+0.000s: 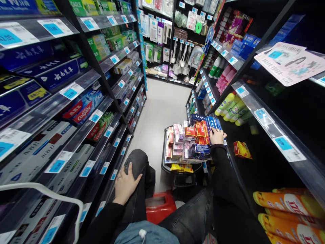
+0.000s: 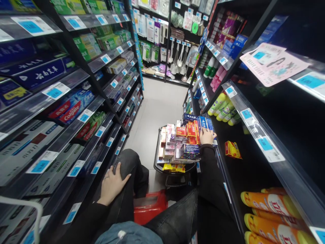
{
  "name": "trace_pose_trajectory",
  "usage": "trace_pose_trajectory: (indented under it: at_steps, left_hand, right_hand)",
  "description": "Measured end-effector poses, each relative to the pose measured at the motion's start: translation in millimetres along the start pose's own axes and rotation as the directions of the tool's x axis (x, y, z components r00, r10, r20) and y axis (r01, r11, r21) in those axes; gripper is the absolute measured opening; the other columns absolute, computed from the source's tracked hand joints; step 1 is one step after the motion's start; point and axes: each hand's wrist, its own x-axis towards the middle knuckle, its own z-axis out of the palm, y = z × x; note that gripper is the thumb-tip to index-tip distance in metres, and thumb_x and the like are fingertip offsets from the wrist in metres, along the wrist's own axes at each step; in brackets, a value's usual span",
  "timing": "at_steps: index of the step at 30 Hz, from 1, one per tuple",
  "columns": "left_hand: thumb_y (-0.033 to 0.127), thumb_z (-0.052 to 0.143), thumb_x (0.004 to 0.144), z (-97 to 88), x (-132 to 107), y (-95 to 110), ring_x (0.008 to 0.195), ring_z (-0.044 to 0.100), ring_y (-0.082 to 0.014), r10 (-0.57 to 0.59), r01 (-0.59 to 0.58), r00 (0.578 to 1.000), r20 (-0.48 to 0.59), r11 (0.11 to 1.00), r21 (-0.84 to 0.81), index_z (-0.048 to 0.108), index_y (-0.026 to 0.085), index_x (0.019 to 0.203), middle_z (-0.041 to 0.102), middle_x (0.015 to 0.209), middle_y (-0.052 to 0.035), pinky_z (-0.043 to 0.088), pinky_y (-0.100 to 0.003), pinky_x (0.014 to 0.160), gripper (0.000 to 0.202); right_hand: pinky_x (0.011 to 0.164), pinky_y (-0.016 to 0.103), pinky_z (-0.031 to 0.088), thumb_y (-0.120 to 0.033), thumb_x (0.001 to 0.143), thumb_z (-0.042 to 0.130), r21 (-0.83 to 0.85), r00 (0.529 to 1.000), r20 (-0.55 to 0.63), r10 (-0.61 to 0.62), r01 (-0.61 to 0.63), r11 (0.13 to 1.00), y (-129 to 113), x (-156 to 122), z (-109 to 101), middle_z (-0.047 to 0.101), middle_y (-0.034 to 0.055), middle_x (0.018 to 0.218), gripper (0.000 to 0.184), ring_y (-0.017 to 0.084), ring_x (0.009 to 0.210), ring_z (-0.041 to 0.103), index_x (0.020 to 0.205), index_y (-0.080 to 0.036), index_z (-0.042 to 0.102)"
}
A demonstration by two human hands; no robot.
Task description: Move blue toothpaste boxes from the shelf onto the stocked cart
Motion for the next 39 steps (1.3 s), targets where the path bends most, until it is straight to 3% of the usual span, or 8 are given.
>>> trace_pose_trajectory:
  at_steps: [5, 9, 15, 19, 24, 27, 32, 39]
  left_hand:
    - [0.052, 0.042, 0.082, 0.0, 0.6, -0.6, 0.108, 0.046, -0.0346, 0.006, -0.006, 1.000, -0.008, 1.000, 0.015, 0.029, 0.009, 0.140, 0.032, 0.131, -0.0256, 0.037, -0.038, 0.088, 0.073]
    - [0.053, 0.042, 0.082, 0.4, 1.1, -1.9, 0.108, 0.046, -0.0350, 0.009, -0.009, 1.000, -0.007, 1.000, 0.026, 0.029, 0.009, 0.139, 0.033, 0.130, -0.0261, 0.038, -0.038, 0.087, 0.073]
    - [0.051, 0.040, 0.083, 2.4, 0.1, -3.0, 0.112, 0.044, -0.0354, -0.002, 0.002, 1.000, -0.005, 1.000, 0.013, 0.026, 0.010, 0.141, 0.030, 0.133, -0.0261, 0.038, -0.039, 0.087, 0.072]
    - [0.051, 0.038, 0.083, 1.1, -0.2, -0.1, 0.112, 0.044, -0.0355, 0.013, -0.013, 1.000, 0.009, 1.000, -0.011, 0.026, 0.010, 0.141, 0.030, 0.133, -0.0262, 0.038, -0.040, 0.087, 0.072]
    - [0.051, 0.038, 0.083, -3.0, 0.5, 4.7, 0.109, 0.045, -0.0357, 0.019, -0.019, 1.000, 0.005, 1.000, -0.006, 0.028, 0.010, 0.140, 0.032, 0.131, -0.0256, 0.039, -0.040, 0.086, 0.071]
    - [0.051, 0.039, 0.083, -3.8, 0.8, 4.5, 0.110, 0.045, -0.0356, 0.019, -0.019, 1.000, 0.010, 1.000, -0.005, 0.028, 0.010, 0.140, 0.033, 0.131, -0.0253, 0.039, -0.039, 0.086, 0.072]
    - [0.052, 0.041, 0.081, -1.6, 0.4, 0.3, 0.109, 0.046, -0.0347, 0.003, -0.003, 1.000, 0.017, 1.000, -0.015, 0.028, 0.011, 0.140, 0.033, 0.131, -0.0248, 0.039, -0.039, 0.086, 0.073]
    - [0.054, 0.040, 0.082, -0.4, -0.2, 1.0, 0.105, 0.048, -0.0342, 0.012, -0.012, 1.000, 0.006, 1.000, -0.005, 0.027, 0.012, 0.141, 0.033, 0.131, -0.0247, 0.040, -0.039, 0.084, 0.073]
  right_hand:
    - [0.090, 0.040, 0.015, -0.033, 0.088, 0.035, 0.037, 1.000, -0.006, -0.020, 0.021, 0.999, -1.9, 2.9, -3.0, 0.058, 0.0081, 0.113, 0.037, 0.023, 0.103, 0.039, 0.113, -0.020, 0.059]
    - [0.092, 0.038, 0.021, -0.033, 0.090, 0.032, 0.147, 0.997, -0.049, 0.066, -0.058, 0.987, 8.0, -6.6, -24.7, 0.058, 0.0079, 0.114, 0.039, 0.023, 0.106, 0.042, 0.115, -0.020, 0.058]
    - [0.091, 0.029, 0.031, -0.039, 0.093, 0.022, 0.234, 0.942, -0.278, 0.191, -0.127, 0.964, 43.2, -98.1, -64.3, 0.061, 0.0115, 0.101, 0.048, 0.020, 0.100, 0.051, 0.102, -0.012, 0.061]
    - [0.090, 0.031, 0.035, -0.041, 0.090, 0.029, 0.192, 0.923, -0.259, 0.285, -0.240, 0.951, 73.9, -143.9, -67.4, 0.058, 0.0132, 0.102, 0.043, 0.023, 0.096, 0.052, 0.104, -0.013, 0.058]
    - [0.094, 0.039, 0.032, -0.045, 0.079, 0.051, 0.064, 0.890, -0.169, 0.423, -0.418, 0.906, 122.1, -109.6, -57.9, 0.043, 0.0242, 0.119, 0.067, 0.033, 0.116, 0.038, 0.131, -0.005, 0.037]
    - [0.091, 0.042, 0.033, -0.051, 0.078, 0.051, 0.048, 0.872, -0.090, 0.481, -0.479, 0.877, 137.1, -75.2, -49.3, 0.031, 0.0198, 0.133, 0.071, 0.035, 0.117, 0.037, 0.137, -0.019, 0.031]
    - [0.091, 0.043, 0.032, -0.053, 0.075, 0.055, 0.009, 0.834, 0.013, 0.551, -0.551, 0.834, 147.2, -48.5, -33.5, 0.046, 0.0160, 0.118, 0.064, 0.032, 0.113, 0.040, 0.130, -0.024, 0.039]
    - [0.093, 0.038, 0.033, -0.044, 0.065, 0.068, 0.127, 0.817, 0.019, 0.577, -0.574, 0.809, 170.3, -51.2, -14.0, 0.053, 0.0148, 0.106, 0.076, 0.028, 0.106, 0.047, 0.131, -0.023, 0.037]
